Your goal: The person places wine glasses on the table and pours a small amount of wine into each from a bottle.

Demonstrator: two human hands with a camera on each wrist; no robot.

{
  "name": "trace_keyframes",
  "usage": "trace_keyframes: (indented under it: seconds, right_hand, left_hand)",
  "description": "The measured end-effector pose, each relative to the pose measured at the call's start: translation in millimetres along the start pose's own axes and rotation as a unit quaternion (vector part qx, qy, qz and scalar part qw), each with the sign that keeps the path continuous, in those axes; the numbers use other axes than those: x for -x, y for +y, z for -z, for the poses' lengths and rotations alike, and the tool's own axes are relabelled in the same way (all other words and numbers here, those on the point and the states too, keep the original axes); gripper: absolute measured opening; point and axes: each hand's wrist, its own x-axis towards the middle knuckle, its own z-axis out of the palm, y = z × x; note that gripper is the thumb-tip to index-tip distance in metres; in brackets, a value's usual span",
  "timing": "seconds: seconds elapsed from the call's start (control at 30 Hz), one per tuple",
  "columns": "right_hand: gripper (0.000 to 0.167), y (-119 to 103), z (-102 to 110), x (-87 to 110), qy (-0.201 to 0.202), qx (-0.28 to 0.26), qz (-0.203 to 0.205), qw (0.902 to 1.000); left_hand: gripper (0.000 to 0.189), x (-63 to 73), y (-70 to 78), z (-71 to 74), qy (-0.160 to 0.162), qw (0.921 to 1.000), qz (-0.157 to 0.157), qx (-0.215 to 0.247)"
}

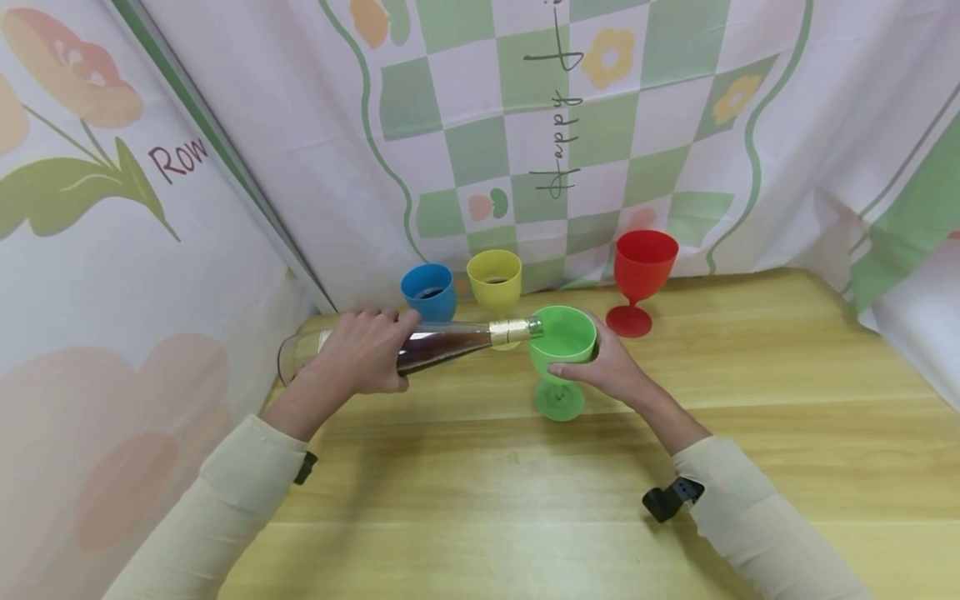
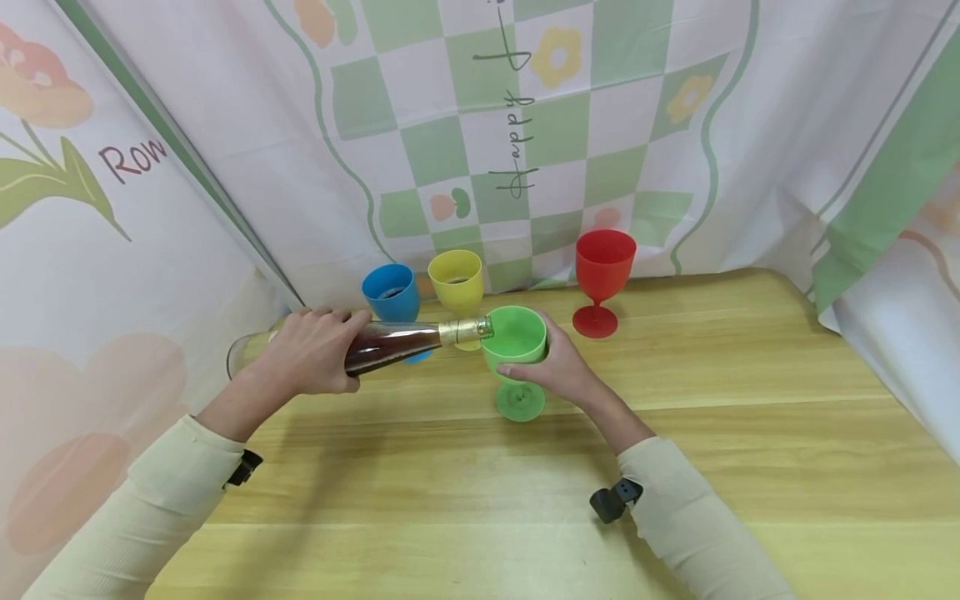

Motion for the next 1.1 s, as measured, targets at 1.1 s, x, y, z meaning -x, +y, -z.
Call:
trace_keyframes:
  seconds: [1.1]
  right_hand:
    - [0.077, -0.3, 0.2, -0.2, -0.003, -0.003, 0.002, 1.0000]
  left_hand:
    - [0.063, 0.5, 0.4, 1.0, -0.005, 1.0000, 0.000, -0.002]
